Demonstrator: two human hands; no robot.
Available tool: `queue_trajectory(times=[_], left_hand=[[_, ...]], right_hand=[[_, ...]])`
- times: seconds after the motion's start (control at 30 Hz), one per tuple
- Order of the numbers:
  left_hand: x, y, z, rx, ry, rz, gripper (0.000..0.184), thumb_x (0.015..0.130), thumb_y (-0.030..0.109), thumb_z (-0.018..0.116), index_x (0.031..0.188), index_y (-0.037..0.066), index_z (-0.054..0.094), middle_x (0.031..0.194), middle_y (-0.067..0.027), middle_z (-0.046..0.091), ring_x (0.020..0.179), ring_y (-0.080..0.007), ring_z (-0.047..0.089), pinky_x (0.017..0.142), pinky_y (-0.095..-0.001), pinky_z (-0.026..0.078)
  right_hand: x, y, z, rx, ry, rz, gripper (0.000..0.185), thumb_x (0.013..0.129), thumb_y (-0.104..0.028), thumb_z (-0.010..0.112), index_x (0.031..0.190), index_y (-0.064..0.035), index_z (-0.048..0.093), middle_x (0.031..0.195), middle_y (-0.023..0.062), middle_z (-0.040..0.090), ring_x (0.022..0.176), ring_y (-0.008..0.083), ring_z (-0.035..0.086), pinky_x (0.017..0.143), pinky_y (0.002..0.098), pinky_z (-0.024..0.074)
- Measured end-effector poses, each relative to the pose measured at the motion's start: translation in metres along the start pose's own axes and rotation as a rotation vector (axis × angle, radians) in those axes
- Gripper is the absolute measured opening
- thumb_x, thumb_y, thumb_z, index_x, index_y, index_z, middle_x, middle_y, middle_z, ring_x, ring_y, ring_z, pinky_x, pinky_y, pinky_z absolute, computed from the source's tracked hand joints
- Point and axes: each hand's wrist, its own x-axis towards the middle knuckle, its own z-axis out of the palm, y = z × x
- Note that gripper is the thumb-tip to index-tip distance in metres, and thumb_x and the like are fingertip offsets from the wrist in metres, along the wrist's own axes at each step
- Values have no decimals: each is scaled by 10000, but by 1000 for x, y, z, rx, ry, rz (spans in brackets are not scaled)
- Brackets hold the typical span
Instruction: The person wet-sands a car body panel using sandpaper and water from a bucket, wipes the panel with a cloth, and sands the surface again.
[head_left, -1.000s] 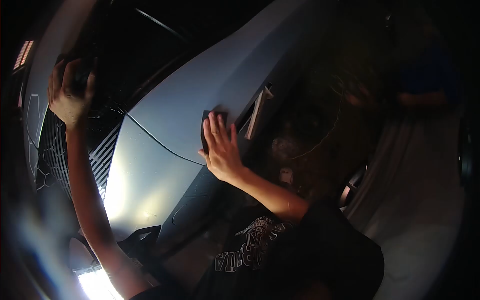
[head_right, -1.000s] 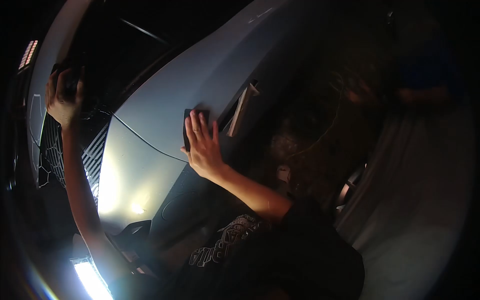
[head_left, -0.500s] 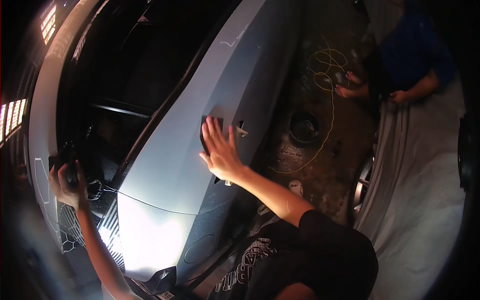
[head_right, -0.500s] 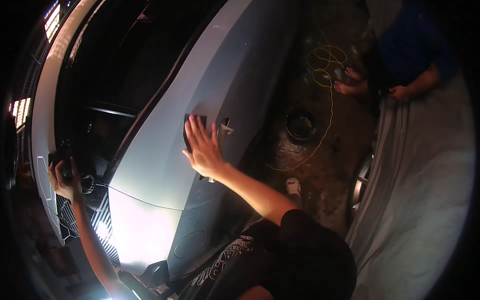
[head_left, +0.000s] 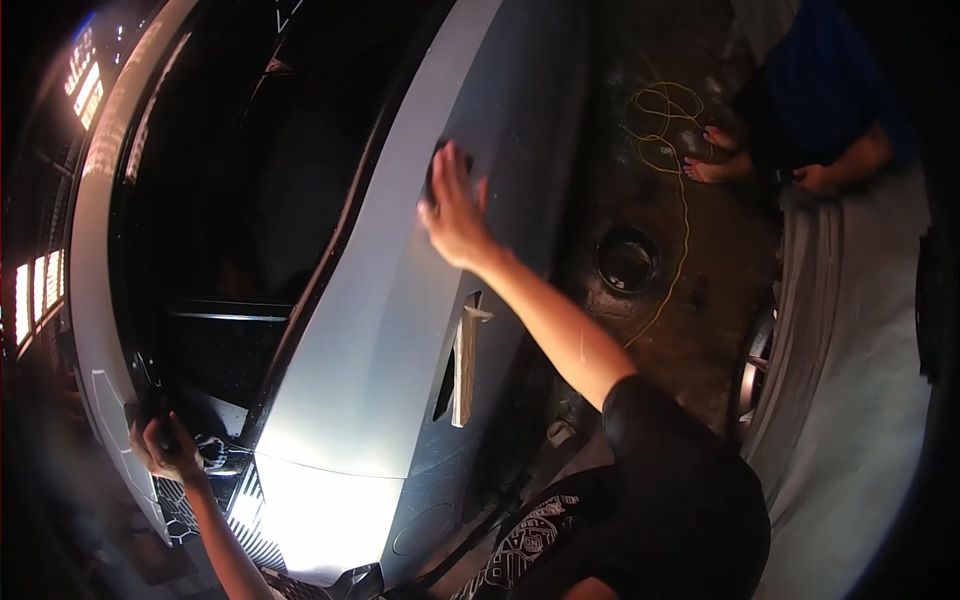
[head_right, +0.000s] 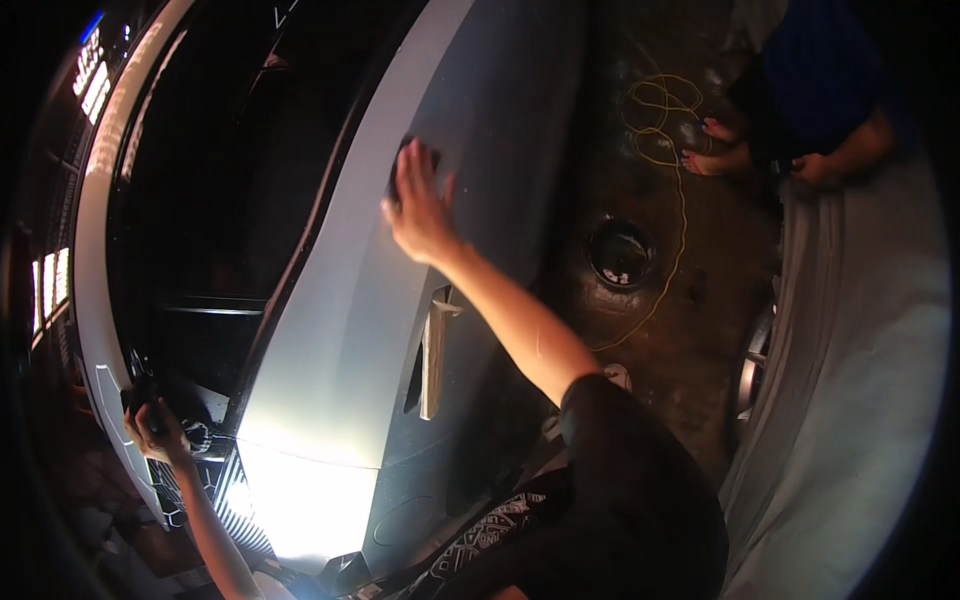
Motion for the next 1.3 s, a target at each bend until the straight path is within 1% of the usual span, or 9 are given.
queue_trajectory(times=[0.13,0.3,0.5,0.63,0.7,0.8,0.93,1.17,1.3], left_hand=[[2,-6,-4,41,-28,19,242,793,205,810,942,119,640,1106,-131,644,983,-367,659,800,-471,560],[-5,-8,0,8,-37,-27,243,798,188,812,941,102,636,1097,-141,640,961,-356,662,804,-459,556],[5,6,-3,22,-21,1,245,781,157,818,935,105,635,1059,-129,644,978,-360,650,829,-462,539],[7,9,-3,52,-10,2,238,791,191,813,916,101,632,1050,-129,644,972,-359,649,824,-464,537],[10,12,-3,34,-2,11,238,793,205,812,912,102,633,1047,-129,644,971,-358,648,821,-466,535],[10,13,-4,28,-4,8,267,756,222,827,911,118,635,1065,-107,648,954,-351,655,805,-458,539],[23,30,-10,19,46,-2,240,773,254,819,900,132,655,1042,-89,651,933,-332,656,796,-440,529],[28,35,-17,7,103,37,258,774,317,820,911,155,673,1032,-64,656,914,-310,657,793,-428,526],[34,37,-19,18,133,50,273,792,397,787,911,173,686,1032,-51,656,912,-275,660,765,-403,521]], right_hand=[[112,32,-19,-32,142,197,684,1031,-391,394,1534,29,197,1638,226,103,1520,371,116,1133,717,123],[-129,-45,19,-82,-204,-193,780,987,-392,507,1563,8,166,1650,211,58,1527,386,75,1161,673,77],[107,76,-27,128,151,322,691,1037,-431,352,1534,31,220,1633,230,126,1509,388,148,1157,672,139],[-31,-7,7,-194,13,99,755,1012,-407,435,1526,86,184,1626,283,52,1509,419,124,1161,664,115],[-154,-87,4,-145,-390,-5,786,1001,-391,473,1558,37,121,1642,243,26,1529,388,58,1169,649,65],[-132,-75,9,-265,-346,-81,756,1017,-397,440,1563,23,131,1647,231,25,1529,385,63,1165,657,78],[39,20,-17,-49,86,251,706,1037,-431,342,1535,47,193,1635,241,102,1514,402,110,1152,681,134],[-279,-160,28,-128,-355,-181,837,933,-382,602,1529,65,220,1629,260,97,1513,427,118,1151,679,86],[-174,-119,8,-266,-189,-90,760,971,-375,555,1520,58,257,1624,253,131,1514,389,148,1157,652,152]])
